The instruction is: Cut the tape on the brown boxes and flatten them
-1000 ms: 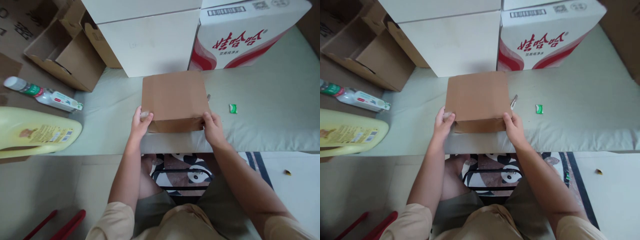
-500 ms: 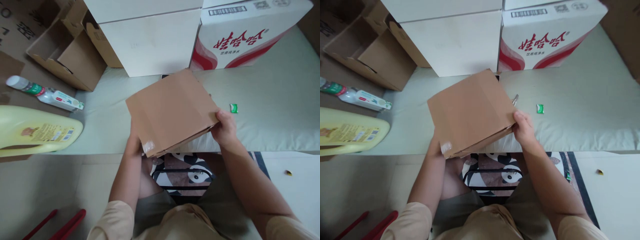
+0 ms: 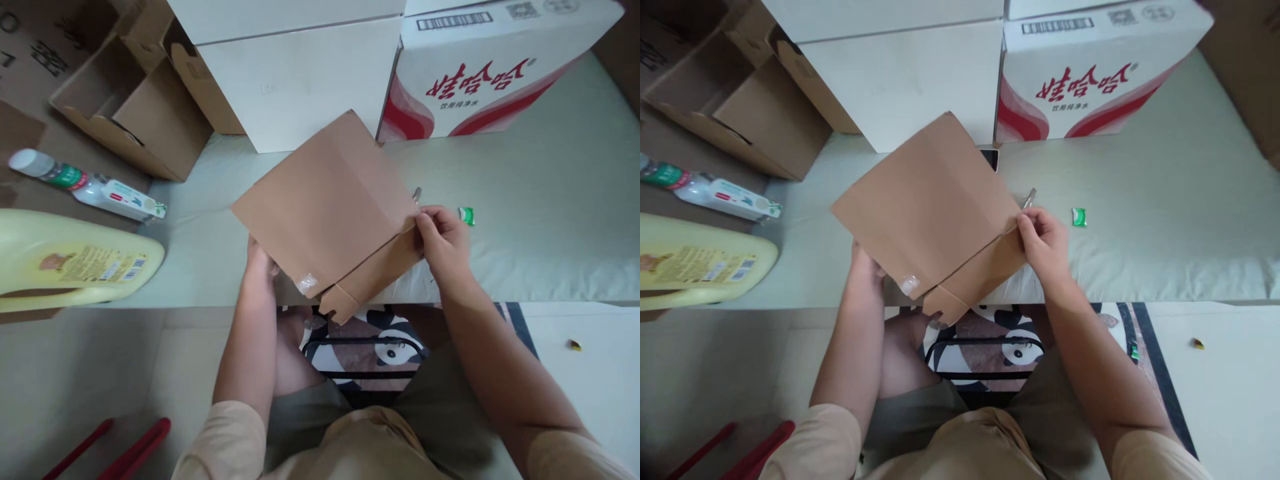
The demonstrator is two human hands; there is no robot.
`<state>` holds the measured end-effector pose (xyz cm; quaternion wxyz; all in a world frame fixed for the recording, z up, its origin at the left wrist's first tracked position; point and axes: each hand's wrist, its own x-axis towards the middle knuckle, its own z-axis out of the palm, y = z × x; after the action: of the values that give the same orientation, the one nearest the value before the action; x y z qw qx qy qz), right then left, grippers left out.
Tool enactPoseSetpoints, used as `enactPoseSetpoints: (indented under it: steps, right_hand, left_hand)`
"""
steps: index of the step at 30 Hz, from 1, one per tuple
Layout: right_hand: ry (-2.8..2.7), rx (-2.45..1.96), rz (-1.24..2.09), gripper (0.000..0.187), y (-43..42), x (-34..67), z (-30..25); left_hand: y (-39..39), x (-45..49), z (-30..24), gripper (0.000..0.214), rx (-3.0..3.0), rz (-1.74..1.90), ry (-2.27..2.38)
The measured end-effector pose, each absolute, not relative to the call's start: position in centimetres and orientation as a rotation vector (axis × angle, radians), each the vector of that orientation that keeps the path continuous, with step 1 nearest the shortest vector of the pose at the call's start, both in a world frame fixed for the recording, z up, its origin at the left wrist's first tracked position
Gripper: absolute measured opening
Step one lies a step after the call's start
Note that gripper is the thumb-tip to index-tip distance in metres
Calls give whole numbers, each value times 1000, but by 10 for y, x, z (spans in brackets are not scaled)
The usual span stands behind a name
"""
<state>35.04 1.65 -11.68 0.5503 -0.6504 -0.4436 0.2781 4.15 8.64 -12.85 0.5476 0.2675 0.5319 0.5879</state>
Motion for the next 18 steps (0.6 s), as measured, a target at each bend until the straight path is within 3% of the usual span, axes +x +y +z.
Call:
enactPoseSetpoints:
  steps: [4, 9, 11, 14, 18]
  right_hand:
    - [-952, -1539, 463, 41, 23, 356, -125]
    - [-891, -1343, 1240, 49, 16, 351, -128]
    - [-821, -1293, 1373, 53, 11, 342, -123]
    - [-668, -1255, 1360, 51, 8, 335, -111]
    - [-576, -1261, 1238, 55, -6, 355, -104]
  left_hand:
    - [89, 42, -125, 50, 622, 1429, 1053]
    - [90, 42, -127, 46, 605, 1448, 1033]
    - [90, 43, -126, 51, 597, 1475, 986]
    - [88, 43, -122, 65, 565, 1532, 904]
    - [85, 39, -117, 67, 507, 1410, 930]
